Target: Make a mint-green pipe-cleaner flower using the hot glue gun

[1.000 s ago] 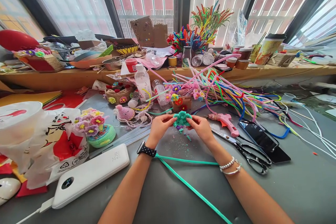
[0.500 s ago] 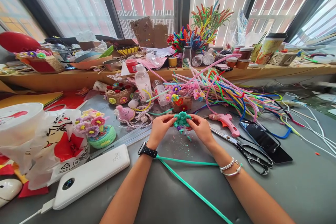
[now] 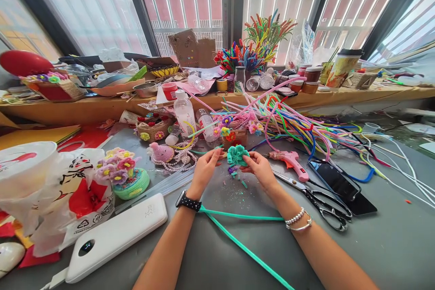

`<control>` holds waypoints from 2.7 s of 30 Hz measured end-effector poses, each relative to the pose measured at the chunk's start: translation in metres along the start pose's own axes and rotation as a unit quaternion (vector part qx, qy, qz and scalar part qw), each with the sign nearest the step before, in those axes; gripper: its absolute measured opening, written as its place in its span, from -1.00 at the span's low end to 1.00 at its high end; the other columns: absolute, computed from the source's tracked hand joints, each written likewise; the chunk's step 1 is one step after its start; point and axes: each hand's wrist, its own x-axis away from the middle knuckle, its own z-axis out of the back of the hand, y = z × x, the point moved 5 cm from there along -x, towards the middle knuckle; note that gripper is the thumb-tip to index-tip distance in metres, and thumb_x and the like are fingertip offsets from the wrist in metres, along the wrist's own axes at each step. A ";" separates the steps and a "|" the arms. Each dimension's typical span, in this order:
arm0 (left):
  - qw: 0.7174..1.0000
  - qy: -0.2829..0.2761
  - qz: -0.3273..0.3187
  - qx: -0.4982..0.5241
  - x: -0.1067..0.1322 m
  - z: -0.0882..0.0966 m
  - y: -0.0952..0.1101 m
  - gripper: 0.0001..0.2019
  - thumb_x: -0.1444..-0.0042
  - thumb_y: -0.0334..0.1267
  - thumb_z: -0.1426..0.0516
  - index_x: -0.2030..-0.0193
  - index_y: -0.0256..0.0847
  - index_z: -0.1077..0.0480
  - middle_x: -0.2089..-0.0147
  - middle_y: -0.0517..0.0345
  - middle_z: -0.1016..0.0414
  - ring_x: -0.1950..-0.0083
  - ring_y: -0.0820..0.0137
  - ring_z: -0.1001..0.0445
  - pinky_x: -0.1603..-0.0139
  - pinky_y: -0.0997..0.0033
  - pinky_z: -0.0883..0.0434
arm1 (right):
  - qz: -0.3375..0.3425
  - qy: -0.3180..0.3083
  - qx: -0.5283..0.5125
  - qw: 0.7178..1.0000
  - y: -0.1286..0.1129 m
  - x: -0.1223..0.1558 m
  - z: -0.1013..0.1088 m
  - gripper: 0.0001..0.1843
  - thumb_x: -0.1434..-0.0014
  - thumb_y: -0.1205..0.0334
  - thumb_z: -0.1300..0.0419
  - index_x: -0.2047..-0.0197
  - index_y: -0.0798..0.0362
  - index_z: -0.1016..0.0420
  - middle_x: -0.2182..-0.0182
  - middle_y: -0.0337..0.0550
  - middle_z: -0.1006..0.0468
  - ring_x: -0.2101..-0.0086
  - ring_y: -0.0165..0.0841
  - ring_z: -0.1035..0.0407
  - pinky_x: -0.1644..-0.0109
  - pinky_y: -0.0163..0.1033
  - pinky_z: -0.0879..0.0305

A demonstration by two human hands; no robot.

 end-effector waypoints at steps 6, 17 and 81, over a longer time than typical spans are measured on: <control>0.996 -0.049 0.041 0.059 0.000 -0.011 -0.005 -0.43 0.12 0.09 -0.13 0.07 -0.33 -0.35 0.04 -0.09 -0.44 0.04 0.23 -0.41 0.09 0.28 -0.40 | -0.036 -0.046 -0.067 0.996 0.002 0.005 -0.008 -0.67 0.19 0.09 -0.30 0.38 0.06 -0.33 0.50 -0.27 -0.53 0.49 -0.37 -0.47 0.33 -0.25 -0.42; 0.996 -0.076 0.000 0.045 0.002 -0.016 -0.003 -0.57 0.18 -0.11 -0.24 0.16 -0.29 -0.37 0.13 0.01 -0.49 0.09 0.27 -0.43 0.02 0.27 -0.33 | -0.051 -0.086 -0.069 0.993 0.000 0.015 -0.017 -0.68 0.16 0.13 -0.31 0.39 0.09 -0.31 0.46 -0.27 -0.51 0.38 -0.41 -0.46 0.26 -0.29 -0.41; 0.991 -0.117 0.058 0.026 0.008 -0.019 -0.007 -0.64 0.27 -0.17 -0.28 0.27 -0.30 -0.48 0.25 0.03 -0.55 0.23 0.26 -0.48 0.16 0.30 -0.40 | 0.276 -0.082 0.292 0.912 -0.027 0.012 -0.016 -0.82 -0.10 0.21 -0.11 0.21 0.00 -0.45 0.26 -0.14 -0.44 0.23 -0.35 -0.34 0.27 -0.31 -0.28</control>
